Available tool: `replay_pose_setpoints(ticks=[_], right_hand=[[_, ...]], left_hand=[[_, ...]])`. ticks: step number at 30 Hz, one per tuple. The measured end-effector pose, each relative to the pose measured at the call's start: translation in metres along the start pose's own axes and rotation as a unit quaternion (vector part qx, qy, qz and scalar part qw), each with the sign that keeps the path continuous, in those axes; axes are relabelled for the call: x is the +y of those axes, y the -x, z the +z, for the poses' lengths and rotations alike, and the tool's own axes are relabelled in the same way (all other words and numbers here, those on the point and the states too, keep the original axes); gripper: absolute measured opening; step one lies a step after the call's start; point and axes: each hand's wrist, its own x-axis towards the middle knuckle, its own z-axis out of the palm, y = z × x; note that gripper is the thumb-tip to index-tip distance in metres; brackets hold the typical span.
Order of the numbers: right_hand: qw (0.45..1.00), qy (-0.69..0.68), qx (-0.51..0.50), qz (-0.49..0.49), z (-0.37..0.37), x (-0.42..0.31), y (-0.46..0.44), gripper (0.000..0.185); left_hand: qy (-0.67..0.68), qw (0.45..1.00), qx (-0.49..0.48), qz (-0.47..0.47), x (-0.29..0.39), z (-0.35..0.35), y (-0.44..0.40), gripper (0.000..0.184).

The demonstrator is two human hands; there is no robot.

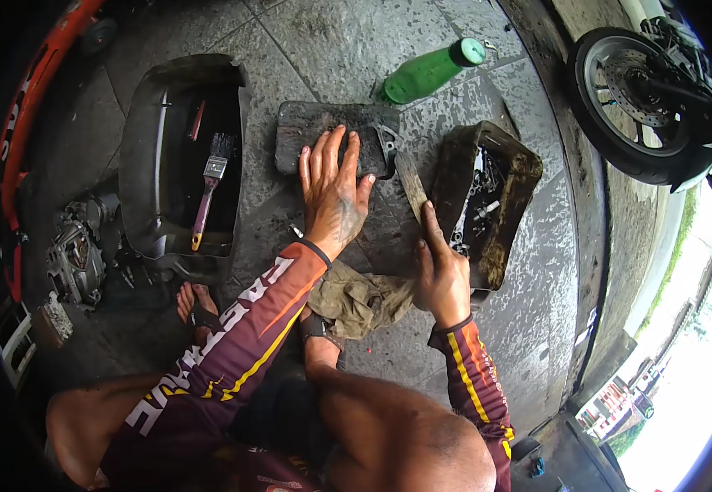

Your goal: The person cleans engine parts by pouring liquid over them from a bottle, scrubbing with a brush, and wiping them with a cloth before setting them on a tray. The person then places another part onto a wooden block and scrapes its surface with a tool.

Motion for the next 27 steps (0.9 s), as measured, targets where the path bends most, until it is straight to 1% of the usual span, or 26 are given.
replay_pose_setpoints(ticks=[3,5,7,9,10,12,13,14,15,16,18,19,21,22,23,24,25,27], right_hand=[[1.0,-0.002,0.022,-0.016,0.001,-0.014,-0.017,0.053],[0.998,-0.035,0.052,0.033,-0.003,-0.034,-0.028,0.053],[0.99,-0.094,0.056,0.085,-0.01,-0.041,-0.027,0.052],[0.996,-0.032,0.081,0.012,-0.005,-0.033,-0.019,0.051],[0.996,-0.031,0.084,0.013,-0.003,-0.029,-0.011,0.051],[0.984,-0.085,0.124,0.098,0.003,-0.026,0.01,0.052],[0.965,-0.163,0.144,0.144,0.008,-0.028,0.024,0.057],[0.961,-0.18,0.166,0.131,0.018,-0.027,0.039,0.059],[0.953,-0.209,0.154,0.155,0.028,-0.029,0.056,0.06],[0.944,-0.236,0.142,0.18,0.039,-0.03,0.073,0.062],[0.945,-0.234,0.104,0.206,0.056,-0.034,0.094,0.064],[0.946,-0.227,0.086,0.214,0.063,-0.034,0.101,0.065],[0.944,-0.233,0.073,0.223,0.067,-0.043,0.105,0.066],[0.947,-0.231,0.084,0.207,0.072,-0.041,0.105,0.062],[0.944,-0.236,0.094,0.209,0.076,-0.036,0.103,0.062],[0.961,-0.205,0.107,0.154,0.079,-0.031,0.099,0.06],[0.973,-0.172,0.12,0.098,0.08,-0.028,0.095,0.059],[0.974,-0.165,0.119,0.097,0.079,-0.025,0.087,0.057]], left_hand=[[0.0,1.0,-0.005,0.012,0.002,0.0,-0.002,0.061],[0.008,1.0,-0.01,0.0,0.001,-0.001,-0.001,0.06],[0.013,1.0,-0.003,0.004,0.0,-0.002,-0.003,0.06],[0.021,1.0,-0.01,-0.005,0.001,0.0,-0.001,0.062],[0.019,1.0,-0.007,-0.001,-0.001,0.001,-0.002,0.065],[0.029,1.0,-0.007,-0.004,-0.003,0.002,-0.004,0.067],[0.04,0.999,-0.011,-0.008,-0.003,0.0,-0.005,0.069],[0.04,0.999,-0.006,0.003,-0.003,-0.002,-0.004,0.071],[0.038,0.999,-0.009,0.01,-0.004,-0.004,-0.006,0.071],[0.056,0.998,0.007,0.007,-0.005,-0.007,-0.008,0.07],[0.079,0.996,0.036,0.005,-0.006,-0.011,-0.015,0.066],[0.098,0.994,0.043,0.031,-0.004,-0.015,-0.025,0.062],[0.02,0.994,0.026,0.1,0.003,-0.019,-0.043,0.064],[0.019,0.993,0.021,0.111,0.006,-0.017,-0.051,0.064],[-0.039,0.992,-0.018,0.115,0.009,-0.016,-0.059,0.065],[-0.097,0.987,-0.055,0.119,0.013,-0.016,-0.064,0.066],[-0.098,0.985,-0.055,0.13,0.018,-0.016,-0.067,0.066],[-0.154,0.976,-0.135,0.077,0.025,-0.019,-0.07,0.067]])
